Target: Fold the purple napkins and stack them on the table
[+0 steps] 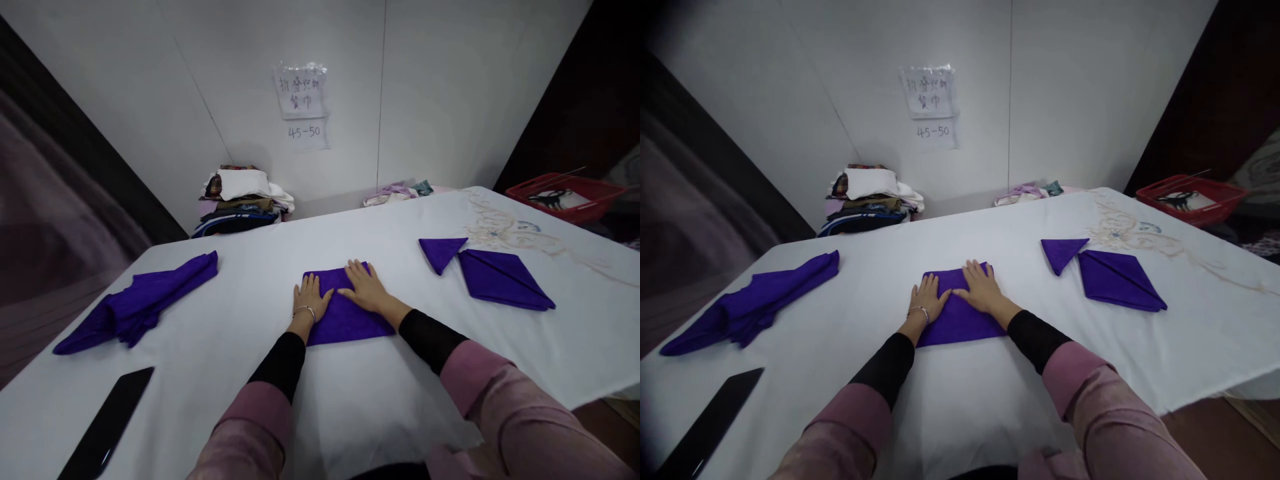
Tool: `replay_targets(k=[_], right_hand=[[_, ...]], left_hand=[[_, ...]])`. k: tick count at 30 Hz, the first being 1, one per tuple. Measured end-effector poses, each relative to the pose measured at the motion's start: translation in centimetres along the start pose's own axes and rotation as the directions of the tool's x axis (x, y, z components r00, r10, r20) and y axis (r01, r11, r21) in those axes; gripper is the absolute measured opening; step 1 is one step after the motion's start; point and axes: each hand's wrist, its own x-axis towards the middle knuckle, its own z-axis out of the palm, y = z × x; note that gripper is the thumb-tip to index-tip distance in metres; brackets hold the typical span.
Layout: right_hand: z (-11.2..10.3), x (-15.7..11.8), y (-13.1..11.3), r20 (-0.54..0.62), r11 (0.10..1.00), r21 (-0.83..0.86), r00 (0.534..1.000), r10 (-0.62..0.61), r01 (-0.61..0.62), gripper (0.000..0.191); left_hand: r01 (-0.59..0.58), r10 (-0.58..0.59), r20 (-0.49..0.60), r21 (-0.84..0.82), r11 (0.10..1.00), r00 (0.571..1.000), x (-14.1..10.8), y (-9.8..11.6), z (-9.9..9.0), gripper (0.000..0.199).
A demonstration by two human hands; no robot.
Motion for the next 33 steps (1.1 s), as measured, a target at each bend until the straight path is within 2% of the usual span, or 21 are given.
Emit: replay_targets(k=[1, 3, 7, 11, 17, 20, 22, 25, 26, 28, 30, 31, 33], right_hand=[[0.2, -0.1, -0.3, 0.019, 0.998, 0.011, 0.998, -0.057, 0.057, 0.081], [0.7, 0.0, 0.1, 0.081, 0.998, 0.03, 0.995, -0.064, 0.062, 0.081], [1.0, 0.7, 3.8, 0.118, 0.989, 0.007, 0.982, 0.147, -0.149, 0.079], [0.6, 0.3, 6.1, 0.108, 0.972, -0.023, 0.966, 0.235, -0.233, 0.078], [0.0, -3.8, 7.0, 0.066, 0.97, -0.053, 0.969, 0.24, -0.237, 0.07], [-0.7, -6.1, 7.5, 0.083, 0.971, -0.029, 0.967, 0.239, -0.237, 0.067], [-1.4, -7.4, 7.1, 0.114, 0.965, 0.016, 0.959, 0.258, -0.261, 0.064], [-2.3, -8.8, 4.7, 0.111, 0.958, 0.101, 0.96, 0.256, -0.267, 0.065], [-2.5, -9.2, 3.5, 0.083, 0.968, 0.119, 0.974, 0.212, -0.221, 0.067], [-2.3, -10.0, 0.9, 0.014, 0.992, 0.123, 0.999, 0.04, -0.041, 0.072], [-1.6, -10.6, -1.2, -0.002, 0.986, 0.104, 0.991, -0.134, 0.134, 0.073], [-1.2, -10.9, -1.9, 0.012, 0.978, 0.099, 0.983, -0.183, 0.181, 0.073], [-0.5, -11.4, -2.4, 0.054, 0.975, 0.103, 0.977, -0.206, 0.199, 0.071]], left_hand=[[0.0, 0.0, -0.002, 0.0, 1.0, 1.0, 0.0, 0.0, 0.0, 0.074], [0.0, 0.0, -0.005, -0.005, 1.0, 1.0, 0.1, -0.1, 0.1, 0.075], [-0.008, 0.008, -0.002, -0.025, 1.0, 1.0, 0.1, -0.3, 0.3, 0.077], [-0.006, 0.006, 0.008, -0.041, 0.999, 1.0, 0.1, -0.3, 0.4, 0.077], [0.028, -0.014, 0.067, -0.204, 0.979, 0.998, 0.7, -0.7, -1.2, 0.074], [0.055, -0.042, 0.059, -0.252, 0.966, 0.997, 0.0, -0.9, -2.2, 0.068], [0.003, -0.001, 0.01, -0.239, 0.971, 1.0, -1.5, -0.7, -2.2, 0.066], [-0.165, 0.158, -0.057, -0.167, 0.972, 0.986, -4.9, 0.1, -1.3, 0.065], [-0.222, 0.215, -0.067, -0.135, 0.966, 0.974, -6.1, 0.4, -0.9, 0.066], [-0.312, 0.307, -0.075, -0.077, 0.947, 0.949, -8.2, 0.8, 0.0, 0.067], [-0.369, 0.367, -0.067, -0.029, 0.929, 0.928, -9.5, 0.9, 0.5, 0.068], [-0.381, 0.38, -0.053, -0.014, 0.924, 0.923, -9.8, 0.9, 0.7, 0.069], [-0.387, 0.387, -0.019, 0.001, 0.922, 0.922, -10.0, 0.6, 0.9, 0.066]])
